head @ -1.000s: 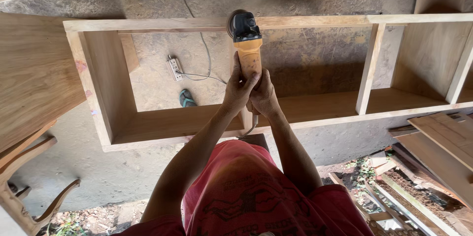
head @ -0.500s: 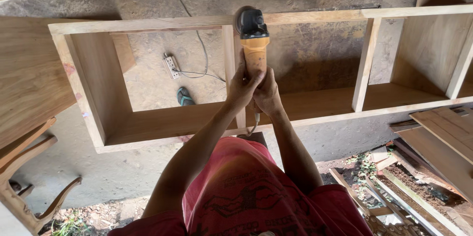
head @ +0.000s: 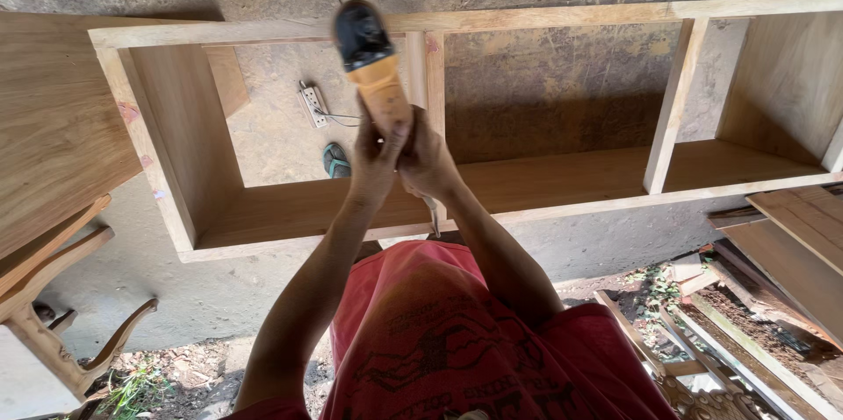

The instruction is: The person uses an electric sander to smooth the surfaces of a wooden shelf unit. They move the sander along the top edges, sides, and interior frames of the structure, adjusting their position to reach different sections.

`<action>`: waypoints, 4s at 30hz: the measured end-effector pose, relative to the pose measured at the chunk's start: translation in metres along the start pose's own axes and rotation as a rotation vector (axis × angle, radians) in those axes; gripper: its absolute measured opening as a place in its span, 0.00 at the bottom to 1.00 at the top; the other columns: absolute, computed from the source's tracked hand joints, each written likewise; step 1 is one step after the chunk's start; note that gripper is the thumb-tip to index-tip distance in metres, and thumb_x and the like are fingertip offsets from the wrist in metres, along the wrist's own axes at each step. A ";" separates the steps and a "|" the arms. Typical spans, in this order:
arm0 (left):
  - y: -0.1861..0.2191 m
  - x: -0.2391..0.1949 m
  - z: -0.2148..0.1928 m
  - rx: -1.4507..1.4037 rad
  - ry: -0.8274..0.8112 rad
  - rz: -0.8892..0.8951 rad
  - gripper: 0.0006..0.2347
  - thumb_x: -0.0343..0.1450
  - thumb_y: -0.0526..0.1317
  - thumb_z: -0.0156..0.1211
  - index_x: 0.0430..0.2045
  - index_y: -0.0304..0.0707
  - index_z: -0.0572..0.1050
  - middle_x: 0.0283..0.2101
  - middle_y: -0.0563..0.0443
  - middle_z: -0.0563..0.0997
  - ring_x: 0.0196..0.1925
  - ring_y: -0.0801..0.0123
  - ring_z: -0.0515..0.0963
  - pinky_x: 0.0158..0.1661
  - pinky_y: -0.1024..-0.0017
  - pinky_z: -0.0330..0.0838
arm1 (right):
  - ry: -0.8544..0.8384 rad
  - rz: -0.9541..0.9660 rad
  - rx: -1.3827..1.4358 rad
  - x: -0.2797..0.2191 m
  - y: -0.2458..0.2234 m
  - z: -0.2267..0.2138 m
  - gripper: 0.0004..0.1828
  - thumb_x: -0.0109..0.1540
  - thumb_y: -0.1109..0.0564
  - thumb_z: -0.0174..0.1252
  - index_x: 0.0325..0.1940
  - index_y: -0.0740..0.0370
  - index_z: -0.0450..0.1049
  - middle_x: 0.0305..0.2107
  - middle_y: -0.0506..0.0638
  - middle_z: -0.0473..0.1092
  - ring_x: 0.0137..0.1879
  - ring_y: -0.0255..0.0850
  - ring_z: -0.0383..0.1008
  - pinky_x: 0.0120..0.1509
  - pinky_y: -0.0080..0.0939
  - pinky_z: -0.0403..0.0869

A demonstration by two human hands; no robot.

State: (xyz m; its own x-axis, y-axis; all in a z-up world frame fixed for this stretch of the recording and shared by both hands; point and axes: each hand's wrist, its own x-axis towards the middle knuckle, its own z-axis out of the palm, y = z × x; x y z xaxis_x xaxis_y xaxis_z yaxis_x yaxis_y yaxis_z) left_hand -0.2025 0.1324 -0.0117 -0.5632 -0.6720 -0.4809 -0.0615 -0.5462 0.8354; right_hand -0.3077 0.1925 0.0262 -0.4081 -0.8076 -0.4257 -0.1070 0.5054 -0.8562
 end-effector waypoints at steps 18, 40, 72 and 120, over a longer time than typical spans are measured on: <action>-0.056 0.018 0.094 0.014 -0.019 0.035 0.31 0.77 0.44 0.63 0.74 0.28 0.59 0.58 0.38 0.79 0.54 0.66 0.80 0.52 0.71 0.77 | 0.112 -0.123 0.023 -0.016 0.045 -0.097 0.26 0.62 0.58 0.61 0.60 0.65 0.57 0.41 0.63 0.77 0.41 0.50 0.83 0.39 0.47 0.82; -0.073 0.035 0.230 0.168 -0.236 0.066 0.37 0.77 0.47 0.60 0.75 0.36 0.42 0.65 0.32 0.74 0.63 0.55 0.79 0.62 0.61 0.75 | 0.282 0.070 0.108 -0.047 0.102 -0.202 0.26 0.66 0.57 0.60 0.65 0.64 0.59 0.50 0.60 0.73 0.54 0.48 0.79 0.54 0.45 0.82; -0.088 0.035 0.379 0.135 -0.195 0.046 0.41 0.76 0.48 0.59 0.76 0.36 0.35 0.66 0.34 0.72 0.66 0.59 0.76 0.61 0.66 0.75 | 0.225 0.095 0.013 -0.069 0.142 -0.355 0.27 0.65 0.54 0.60 0.64 0.62 0.58 0.47 0.63 0.76 0.53 0.54 0.81 0.55 0.50 0.80; -0.057 0.024 0.287 -0.085 0.009 0.018 0.42 0.76 0.45 0.59 0.75 0.41 0.31 0.63 0.38 0.73 0.62 0.59 0.76 0.61 0.66 0.75 | 0.017 0.061 0.020 -0.033 0.100 -0.272 0.19 0.68 0.60 0.50 0.62 0.62 0.57 0.37 0.66 0.78 0.31 0.50 0.84 0.29 0.45 0.81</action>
State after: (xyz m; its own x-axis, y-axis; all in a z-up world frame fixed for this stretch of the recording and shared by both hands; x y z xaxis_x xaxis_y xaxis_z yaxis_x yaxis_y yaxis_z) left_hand -0.4492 0.2914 0.0056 -0.5562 -0.6864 -0.4686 0.0187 -0.5740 0.8186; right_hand -0.5516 0.3529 0.0342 -0.4284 -0.7700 -0.4728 -0.0628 0.5473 -0.8346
